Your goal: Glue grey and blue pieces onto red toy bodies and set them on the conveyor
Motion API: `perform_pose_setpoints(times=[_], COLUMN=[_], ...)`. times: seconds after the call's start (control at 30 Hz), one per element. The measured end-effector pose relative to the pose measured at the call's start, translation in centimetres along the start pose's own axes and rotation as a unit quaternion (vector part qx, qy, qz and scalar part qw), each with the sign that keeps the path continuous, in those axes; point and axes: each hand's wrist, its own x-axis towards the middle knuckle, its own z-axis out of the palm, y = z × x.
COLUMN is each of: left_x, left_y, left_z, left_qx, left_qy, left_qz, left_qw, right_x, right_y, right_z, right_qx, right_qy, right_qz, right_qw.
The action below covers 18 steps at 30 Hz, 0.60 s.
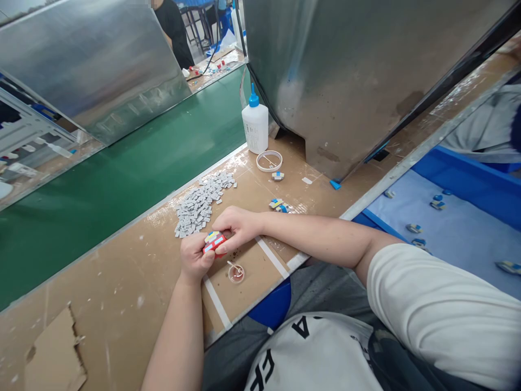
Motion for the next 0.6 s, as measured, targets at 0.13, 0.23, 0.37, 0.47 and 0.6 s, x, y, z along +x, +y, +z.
perform_pose_setpoints(times=[0.13,0.23,0.37,0.47,0.6], left_x=[0.02,0.06,0.1,0.08,0.03], left_y=[0.06,0.1,0.1,0.08,0.03], left_z=[-0.08,-0.11,-0.08,-0.06,-0.03], left_qx=[0.007,0.009,0.005,-0.001,-0.006], left_qy=[-0.007,-0.01,-0.005,0.0,0.002], left_qz=[-0.006,-0.007,0.002,0.011,0.019], left_qw=[1.0,1.0,1.0,1.0,1.0], right_x=[-0.02,-0.01,0.01,0.0,0.0], right_y=[0.0,0.02,0.03,0.03,0.05], right_z=[0.05,0.08,0.07,0.06,0.05], right_qx=[0.009,0.009,0.006,0.006,0.007], right_qy=[0.01,0.009,0.009,0.01,0.008], right_qz=[-0.007,-0.004,-0.001,-0.002,-0.002], right_qw=[1.0,1.0,1.0,1.0,1.0])
